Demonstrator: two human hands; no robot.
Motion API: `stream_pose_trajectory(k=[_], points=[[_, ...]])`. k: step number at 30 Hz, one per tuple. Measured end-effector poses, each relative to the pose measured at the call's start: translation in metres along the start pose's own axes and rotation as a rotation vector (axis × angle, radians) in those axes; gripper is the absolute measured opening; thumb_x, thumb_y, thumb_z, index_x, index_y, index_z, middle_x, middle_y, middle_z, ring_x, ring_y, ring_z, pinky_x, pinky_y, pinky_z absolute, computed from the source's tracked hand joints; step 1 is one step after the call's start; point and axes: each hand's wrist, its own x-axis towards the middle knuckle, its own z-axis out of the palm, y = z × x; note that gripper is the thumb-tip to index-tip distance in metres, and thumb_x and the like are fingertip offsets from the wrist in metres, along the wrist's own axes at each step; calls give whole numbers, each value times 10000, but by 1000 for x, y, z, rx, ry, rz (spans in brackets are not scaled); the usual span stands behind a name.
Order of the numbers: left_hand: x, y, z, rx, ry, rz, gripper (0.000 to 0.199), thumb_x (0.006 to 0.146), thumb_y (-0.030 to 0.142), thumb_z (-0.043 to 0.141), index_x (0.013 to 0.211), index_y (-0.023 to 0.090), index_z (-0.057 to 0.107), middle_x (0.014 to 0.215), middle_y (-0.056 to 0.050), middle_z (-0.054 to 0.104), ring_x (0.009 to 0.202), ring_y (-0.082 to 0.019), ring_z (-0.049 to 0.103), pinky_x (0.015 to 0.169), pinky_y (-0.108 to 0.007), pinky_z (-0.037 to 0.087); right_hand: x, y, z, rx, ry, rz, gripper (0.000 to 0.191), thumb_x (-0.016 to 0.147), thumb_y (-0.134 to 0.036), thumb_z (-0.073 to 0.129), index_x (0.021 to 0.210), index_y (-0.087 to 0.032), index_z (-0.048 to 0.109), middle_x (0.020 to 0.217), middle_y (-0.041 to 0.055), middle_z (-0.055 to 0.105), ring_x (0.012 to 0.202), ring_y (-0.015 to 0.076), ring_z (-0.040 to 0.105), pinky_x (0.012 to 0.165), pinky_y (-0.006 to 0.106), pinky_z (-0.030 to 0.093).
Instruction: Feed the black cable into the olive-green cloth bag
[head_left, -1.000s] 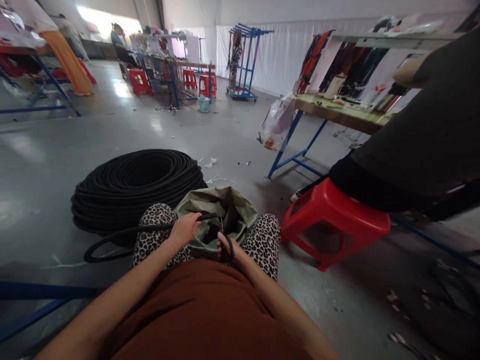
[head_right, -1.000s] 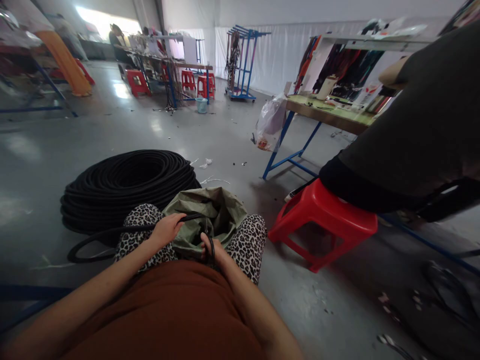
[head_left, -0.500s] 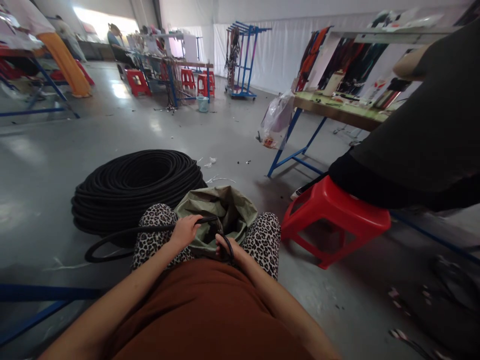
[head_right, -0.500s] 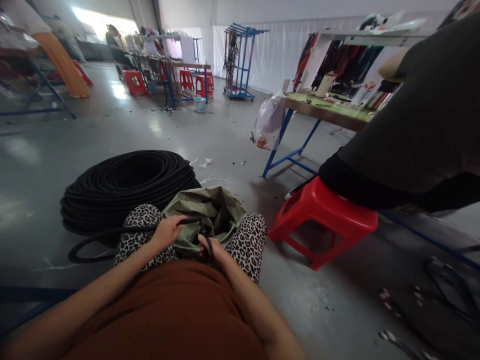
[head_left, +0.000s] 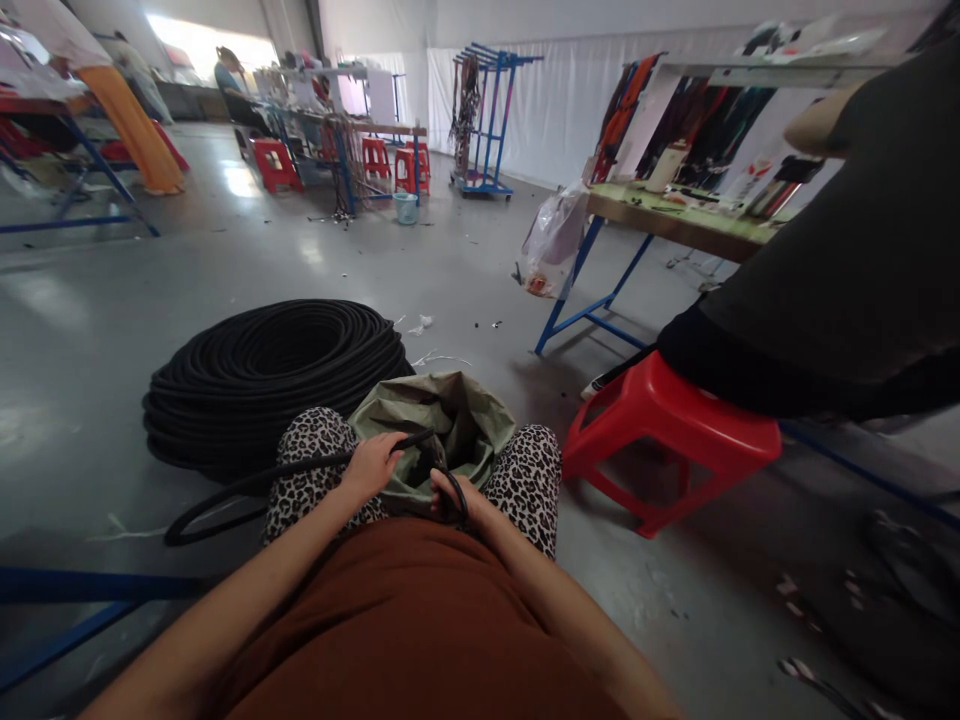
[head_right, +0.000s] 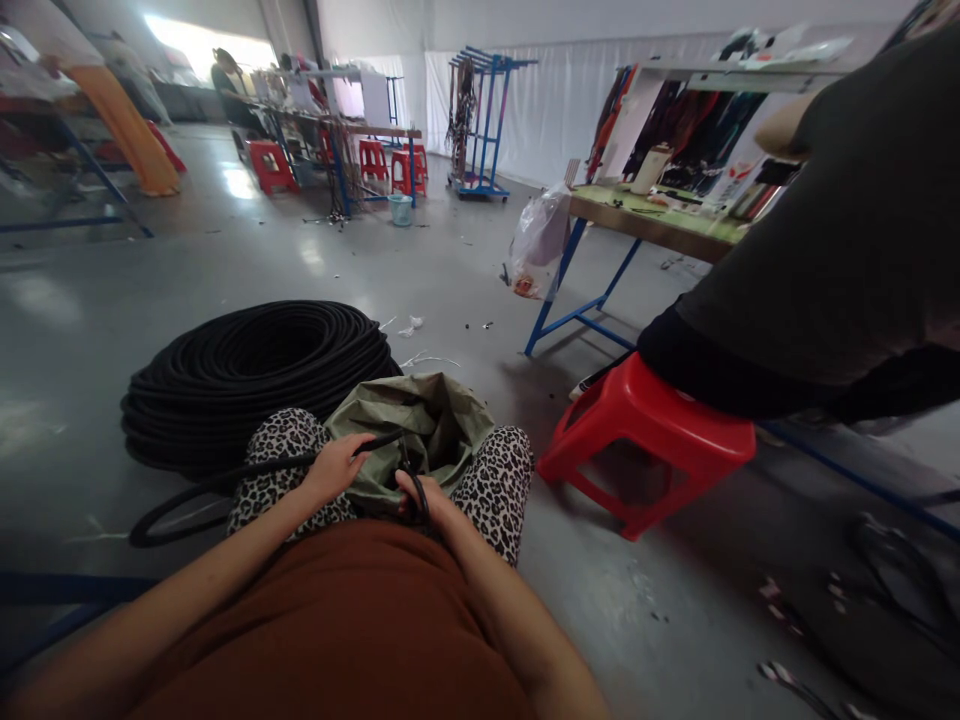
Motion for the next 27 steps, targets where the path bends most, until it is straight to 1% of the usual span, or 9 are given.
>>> stream_pose_trajectory(k=[4,9,12,14,17,20,22,25,27], points=[[1,-1,1,-1,5,4,331,894,242,494,1195,191,621,1195,-85,704,1111,-223,642,995,-381,491,5,6,-3,-25,-14,-28,398,859,-533,636,793,-146,572,579,-29,565,482,103,544,493,213,445],[5,-2,-1,70,-13,-15,344,914,234,448,1209,186,619,1197,-91,704,1093,-226,646,973,-372,492,12,11,-8,-147,3,-104,420,860,-545,624,743,-145,564,567,-12,582,490,106,547,505,206,417],[9,-1,-7,136,-24,-36,373,928,235,412,1236,167,610,1154,-123,710,1060,-251,649,937,-396,497,17,13,-11,-177,38,-150,438,856,-552,625,722,-138,572,565,-4,588,503,104,552,518,199,413],[11,1,-16,146,28,-27,354,919,241,426,1193,149,630,1127,-142,700,1058,-268,636,947,-413,490,21,14,-12,-159,72,-165,446,849,-560,628,715,-137,575,564,-2,588,505,104,554,526,201,419],[16,5,-41,127,178,-28,305,894,240,459,1128,159,637,1107,-136,673,1068,-264,612,966,-398,483,28,17,-14,-114,108,-159,457,833,-582,632,719,-144,577,570,2,593,509,113,569,530,212,433],[19,6,-76,116,312,-91,319,893,303,477,1152,170,605,1152,-134,643,1060,-251,620,923,-361,500,33,22,-16,-88,107,-152,473,812,-611,636,727,-149,580,570,4,596,508,120,571,526,220,435],[19,6,-104,123,398,-177,347,884,343,502,1185,187,577,1153,-113,660,1054,-243,634,904,-342,497,35,24,-16,-80,97,-155,484,795,-624,644,727,-150,581,566,4,595,507,121,569,528,223,434],[19,5,-143,122,513,-359,400,857,406,550,1209,216,556,1085,-78,692,966,-236,664,840,-335,501,36,24,-16,-77,92,-163,492,782,-631,653,724,-148,583,558,4,592,506,121,568,539,229,439],[18,5,-161,35,615,-398,431,820,416,593,1199,217,551,1062,-67,699,897,-218,668,794,-324,506,35,23,-15,-77,101,-162,491,782,-628,654,722,-147,582,548,2,587,502,122,568,544,233,443]])
